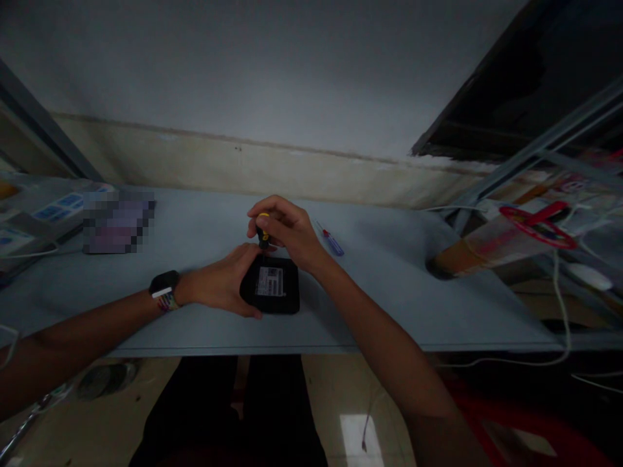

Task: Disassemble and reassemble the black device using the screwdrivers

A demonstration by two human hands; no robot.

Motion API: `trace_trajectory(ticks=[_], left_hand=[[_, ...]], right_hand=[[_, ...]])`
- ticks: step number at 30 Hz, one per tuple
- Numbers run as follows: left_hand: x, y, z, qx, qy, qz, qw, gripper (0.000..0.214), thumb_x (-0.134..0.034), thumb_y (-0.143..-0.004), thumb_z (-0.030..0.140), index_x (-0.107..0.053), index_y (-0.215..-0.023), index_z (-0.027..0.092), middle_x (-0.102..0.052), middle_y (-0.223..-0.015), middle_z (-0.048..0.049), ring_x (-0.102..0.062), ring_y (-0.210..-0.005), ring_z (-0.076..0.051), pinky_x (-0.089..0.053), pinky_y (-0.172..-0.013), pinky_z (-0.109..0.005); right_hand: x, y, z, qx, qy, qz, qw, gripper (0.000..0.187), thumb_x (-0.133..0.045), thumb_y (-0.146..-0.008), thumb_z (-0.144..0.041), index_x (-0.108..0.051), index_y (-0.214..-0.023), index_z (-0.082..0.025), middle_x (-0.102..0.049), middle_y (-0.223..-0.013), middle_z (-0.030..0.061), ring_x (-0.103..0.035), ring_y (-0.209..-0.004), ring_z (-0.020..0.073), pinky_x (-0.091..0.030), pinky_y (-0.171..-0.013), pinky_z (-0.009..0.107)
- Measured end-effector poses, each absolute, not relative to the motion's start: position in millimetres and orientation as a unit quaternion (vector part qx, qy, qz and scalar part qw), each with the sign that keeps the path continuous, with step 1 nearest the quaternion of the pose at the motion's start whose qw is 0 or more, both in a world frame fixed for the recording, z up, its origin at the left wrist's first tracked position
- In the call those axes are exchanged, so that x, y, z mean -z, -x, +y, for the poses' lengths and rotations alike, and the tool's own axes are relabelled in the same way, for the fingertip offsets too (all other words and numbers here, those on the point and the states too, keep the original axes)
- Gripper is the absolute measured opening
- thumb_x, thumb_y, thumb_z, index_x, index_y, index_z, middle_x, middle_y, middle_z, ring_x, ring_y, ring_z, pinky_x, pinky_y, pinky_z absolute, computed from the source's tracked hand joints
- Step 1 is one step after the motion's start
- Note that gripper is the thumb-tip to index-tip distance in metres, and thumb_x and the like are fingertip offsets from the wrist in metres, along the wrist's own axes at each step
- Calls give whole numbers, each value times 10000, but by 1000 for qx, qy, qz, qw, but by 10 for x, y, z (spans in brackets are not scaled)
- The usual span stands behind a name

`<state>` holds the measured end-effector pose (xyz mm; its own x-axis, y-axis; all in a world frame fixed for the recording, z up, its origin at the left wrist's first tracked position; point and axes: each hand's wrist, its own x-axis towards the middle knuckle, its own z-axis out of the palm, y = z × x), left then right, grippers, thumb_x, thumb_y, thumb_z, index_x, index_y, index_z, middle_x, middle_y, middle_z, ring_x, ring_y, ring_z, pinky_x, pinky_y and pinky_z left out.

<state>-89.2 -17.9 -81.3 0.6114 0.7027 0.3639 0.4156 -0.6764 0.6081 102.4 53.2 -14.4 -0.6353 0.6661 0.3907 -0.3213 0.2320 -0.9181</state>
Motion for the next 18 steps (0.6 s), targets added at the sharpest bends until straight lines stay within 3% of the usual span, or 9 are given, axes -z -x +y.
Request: trace_trajectory(ticks=[5, 11, 18], left_hand=[[798, 900, -197, -294, -866, 325, 241, 1213, -959, -630, 677, -357, -1564, 191, -526, -1499, -244, -534, -1400, -450, -473, -1147, -686], [824, 895, -186, -308, -859, 324, 248, 1204, -972, -604, 660, -382, -1553, 214, -541, -1481, -219, -547, -1378, -441, -477, -1139, -687], [827, 906, -185, -304, -864, 321, 240, 1193, -954, -624, 692, -383, -1556, 213, -553, -1474, -217, -556, -1370, -441, -473, -1143, -683]], right_hand=[[146, -1028, 568, -597, 132, -662, 432, 335, -811, -934, -449, -537, -959, -257, -824, -886, -7, -412, -475, 49, -293, -424, 179], [125, -1056, 590, -599, 112, -659, 440, 270, -820, -930, -403, -617, -909, -227, -847, -956, 24, -389, -457, 35, -285, -417, 187], [145, -1092, 606, -582, 98, -674, 445, 195, -845, -888, -415, -801, -937, -232, -822, -936, 18, -467, -522, 48, -287, -410, 183]])
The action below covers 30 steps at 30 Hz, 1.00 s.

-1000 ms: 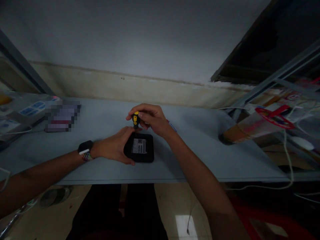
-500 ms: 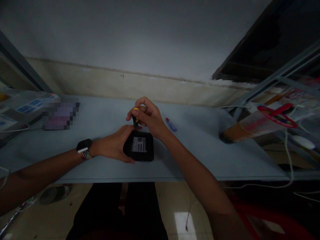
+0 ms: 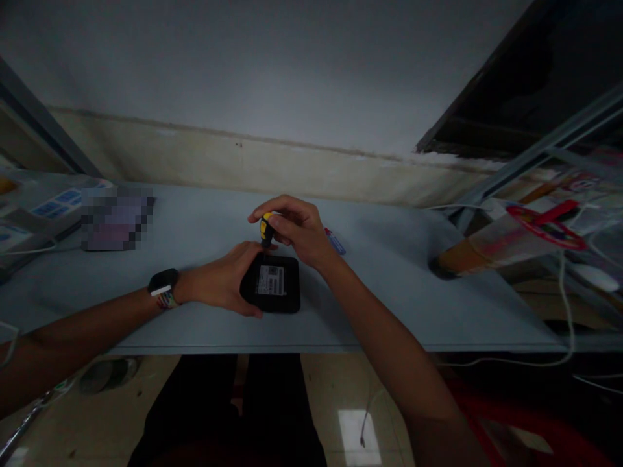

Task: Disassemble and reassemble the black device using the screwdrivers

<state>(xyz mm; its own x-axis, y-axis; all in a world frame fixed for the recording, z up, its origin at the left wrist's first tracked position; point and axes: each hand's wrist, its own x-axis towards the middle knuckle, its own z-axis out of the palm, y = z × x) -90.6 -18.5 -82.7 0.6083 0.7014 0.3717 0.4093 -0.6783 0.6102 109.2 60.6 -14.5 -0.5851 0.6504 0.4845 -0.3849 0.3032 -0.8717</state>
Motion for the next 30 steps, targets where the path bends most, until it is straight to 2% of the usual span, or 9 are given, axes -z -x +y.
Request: trace_trajectory(ticks=[5, 9, 12, 15, 18, 21, 25, 30], left_hand=[[844, 906, -185, -306, -861, 326, 244, 1194, -954, -630, 673, -384, -1559, 186, -547, -1470, -228, -543, -1377, -445, -465, -1157, -677], [844, 912, -181, -302, -865, 321, 241, 1195, -961, -642, 646, -347, -1576, 223, -525, -1492, -221, -538, -1381, -448, -474, -1141, -681], [833, 911, -181, -296, -869, 320, 235, 1211, -959, -646, 650, -322, -1584, 224, -514, -1502, -230, -538, -1381, -453, -480, -1129, -681], [820, 907, -184, -291, -870, 324, 232, 1222, -953, -643, 675, -326, -1577, 198, -519, -1493, -240, -544, -1370, -452, -475, -1135, -680], [809, 908, -187, -291, -869, 323, 237, 1221, -947, -640, 696, -338, -1571, 192, -523, -1485, -241, -541, -1369, -451, -471, -1136, -679], [804, 917, -191, -293, -867, 321, 243, 1194, -953, -646, 675, -353, -1563, 201, -524, -1493, -236, -532, -1385, -453, -463, -1148, -675], [810, 924, -191, -297, -865, 323, 244, 1169, -955, -648, 660, -366, -1551, 209, -531, -1499, -232, -539, -1383, -455, -457, -1148, -681], [804, 913, -187, -291, -867, 325, 241, 1160, -931, -657, 696, -381, -1529, 165, -544, -1469, -250, -547, -1363, -455, -470, -1131, -675]], right_hand=[[144, -1135, 586, -570, 113, -684, 442, 221, -808, -899, -455, -839, -942, -240, -804, -991, 36, -458, -533, 52, -268, -408, 195], [109, -1147, 545, -600, 146, -664, 421, 280, -761, -901, -491, -806, -924, -216, -772, -820, 32, -569, -585, 106, -354, -451, 206], [92, -1123, 518, -607, 140, -653, 431, 331, -735, -908, -517, -749, -857, -190, -704, -712, 13, -575, -590, 110, -368, -460, 198], [88, -1085, 498, -609, 136, -654, 426, 326, -759, -933, -524, -666, -933, -211, -686, -682, -28, -532, -542, 88, -388, -466, 182], [87, -1060, 493, -620, 140, -651, 415, 375, -813, -918, -498, -527, -967, -260, -728, -706, -51, -578, -551, 102, -469, -511, 198], [83, -1052, 497, -607, 152, -657, 420, 448, -821, -907, -520, -452, -913, -267, -785, -777, -27, -575, -524, 90, -422, -474, 185], [72, -1052, 494, -587, 153, -663, 439, 411, -831, -904, -488, -503, -886, -243, -837, -879, 19, -426, -445, 40, -287, -418, 175], [59, -1072, 488, -593, 135, -666, 431, 322, -849, -892, -433, -608, -869, -221, -852, -904, 40, -469, -466, 55, -298, -419, 188]])
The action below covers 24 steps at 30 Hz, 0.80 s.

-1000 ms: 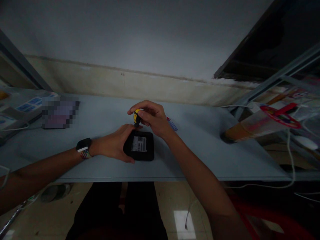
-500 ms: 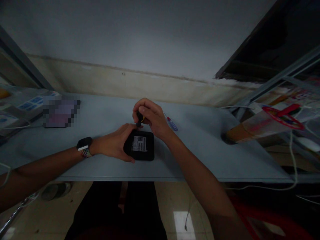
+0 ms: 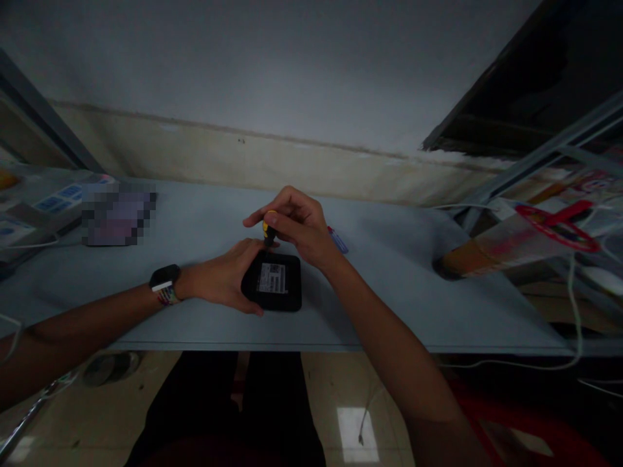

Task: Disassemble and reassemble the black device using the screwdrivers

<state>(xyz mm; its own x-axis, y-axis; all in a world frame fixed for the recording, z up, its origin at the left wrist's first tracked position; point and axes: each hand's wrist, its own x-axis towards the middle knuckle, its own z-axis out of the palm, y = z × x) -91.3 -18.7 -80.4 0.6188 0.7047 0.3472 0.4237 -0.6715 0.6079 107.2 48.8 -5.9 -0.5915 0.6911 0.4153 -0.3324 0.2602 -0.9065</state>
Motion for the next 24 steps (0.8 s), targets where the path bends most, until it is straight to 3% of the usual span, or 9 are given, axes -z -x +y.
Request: trace_trajectory(ticks=[6, 9, 12, 15, 19, 24], left_hand=[[795, 916, -191, -285, -869, 329, 235, 1189, -922, -652, 736, -363, -1530, 161, -542, -1465, -246, -543, -1364, -454, -461, -1141, -680], [803, 921, -191, -283, -870, 329, 233, 1186, -918, -653, 741, -366, -1529, 161, -543, -1457, -246, -547, -1354, -455, -469, -1129, -680], [808, 918, -190, -286, -868, 332, 233, 1198, -932, -643, 722, -366, -1538, 160, -540, -1456, -245, -551, -1345, -453, -485, -1114, -667], [809, 916, -189, -288, -869, 331, 230, 1199, -939, -648, 686, -350, -1562, 182, -536, -1469, -234, -555, -1347, -446, -487, -1115, -658], [814, 917, -183, -284, -871, 327, 232, 1268, -933, -644, 707, -303, -1597, 157, -533, -1484, -264, -547, -1361, -460, -464, -1134, -682], [820, 920, -182, -287, -865, 329, 245, 1272, -946, -624, 703, -313, -1596, 182, -524, -1508, -252, -532, -1392, -465, -439, -1163, -697]], right_hand=[[76, -1123, 514, -594, 115, -675, 421, 156, -792, -923, -365, -791, -947, -211, -861, -1026, 57, -385, -457, 43, -248, -411, 209], [69, -1140, 511, -577, 123, -690, 418, 200, -738, -942, -379, -836, -1001, -215, -854, -1037, 58, -335, -441, 40, -193, -400, 228], [36, -1134, 477, -568, 152, -688, 425, 269, -685, -937, -411, -841, -946, -192, -812, -876, 49, -490, -514, 87, -300, -433, 231], [15, -1104, 431, -577, 166, -679, 424, 323, -647, -953, -445, -803, -872, -174, -722, -739, 34, -632, -650, 140, -438, -527, 240], [44, -1048, 407, -579, 162, -674, 428, 315, -783, -914, -516, -653, -941, -230, -684, -707, -30, -598, -589, 117, -464, -545, 237], [68, -1027, 433, -582, 173, -668, 431, 490, -864, -857, -544, -456, -911, -279, -682, -721, -63, -630, -581, 123, -485, -546, 246]])
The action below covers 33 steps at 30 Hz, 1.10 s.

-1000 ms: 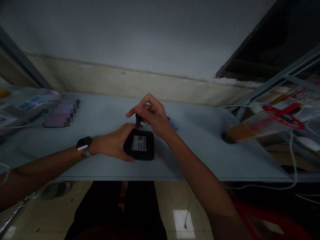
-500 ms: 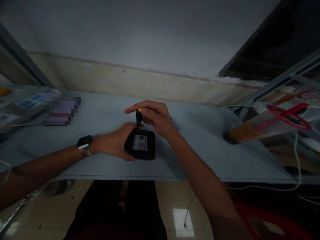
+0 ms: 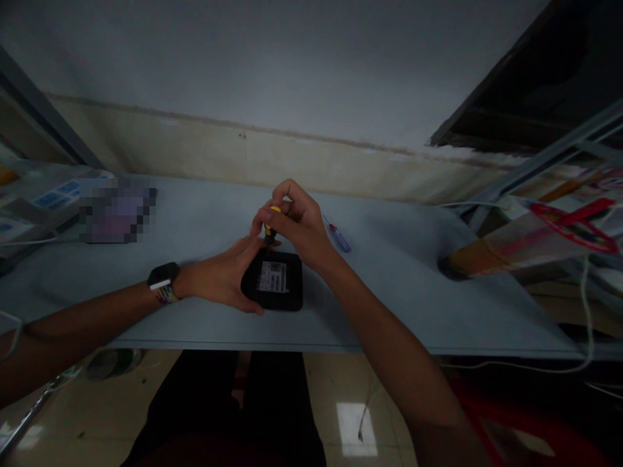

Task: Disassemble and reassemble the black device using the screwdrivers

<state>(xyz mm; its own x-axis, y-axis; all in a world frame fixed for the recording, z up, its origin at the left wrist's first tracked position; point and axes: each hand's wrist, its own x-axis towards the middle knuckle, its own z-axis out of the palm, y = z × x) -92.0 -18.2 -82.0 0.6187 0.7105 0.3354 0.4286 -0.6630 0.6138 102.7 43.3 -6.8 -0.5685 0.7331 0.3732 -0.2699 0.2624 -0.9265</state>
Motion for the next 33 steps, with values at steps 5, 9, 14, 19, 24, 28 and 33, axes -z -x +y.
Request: trace_trajectory(ticks=[5, 9, 14, 19, 24, 28, 33], left_hand=[[800, 920, -195, -288, -864, 332, 246, 1199, -941, -634, 708, -381, -1555, 183, -548, -1470, -229, -552, -1360, -447, -459, -1152, -658], [788, 913, -196, -289, -865, 330, 243, 1142, -921, -646, 727, -407, -1511, 187, -572, -1430, -217, -566, -1330, -436, -470, -1130, -657], [799, 907, -192, -285, -866, 339, 233, 1150, -924, -633, 728, -406, -1495, 169, -565, -1416, -224, -569, -1312, -433, -475, -1127, -654], [790, 903, -194, -287, -867, 333, 235, 1151, -922, -655, 678, -373, -1542, 190, -563, -1441, -220, -574, -1306, -430, -477, -1114, -652], [788, 895, -185, -292, -865, 328, 241, 1210, -934, -643, 668, -340, -1579, 182, -591, -1415, -216, -586, -1283, -433, -461, -1120, -664], [803, 898, -181, -301, -861, 326, 249, 1202, -948, -625, 667, -370, -1569, 196, -580, -1444, -215, -570, -1319, -445, -445, -1141, -666], [808, 907, -188, -294, -863, 332, 239, 1153, -934, -658, 639, -372, -1552, 174, -556, -1456, -236, -564, -1326, -441, -469, -1120, -652]], right_hand=[[41, -1059, 451, -560, 186, -670, 451, 478, -879, -835, -566, -510, -879, -265, -745, -766, -32, -548, -531, 91, -358, -464, 219], [74, -1072, 463, -557, 174, -673, 454, 325, -866, -863, -495, -667, -901, -241, -807, -848, 9, -523, -535, 87, -315, -455, 224], [97, -1085, 434, -566, 193, -673, 435, 310, -762, -922, -536, -801, -957, -230, -794, -852, 31, -516, -545, 100, -330, -454, 237], [82, -1077, 392, -565, 193, -663, 451, 411, -703, -935, -625, -787, -941, -222, -695, -743, 25, -614, -652, 154, -469, -535, 268], [108, -1045, 417, -575, 167, -657, 458, 415, -871, -843, -547, -569, -944, -281, -680, -704, -48, -592, -576, 127, -480, -536, 246], [108, -1052, 431, -562, 191, -661, 459, 440, -864, -854, -553, -525, -915, -280, -727, -780, -36, -597, -585, 125, -470, -517, 242], [116, -1078, 440, -530, 209, -677, 467, 300, -787, -926, -540, -710, -957, -252, -801, -908, 29, -468, -529, 95, -322, -450, 242]])
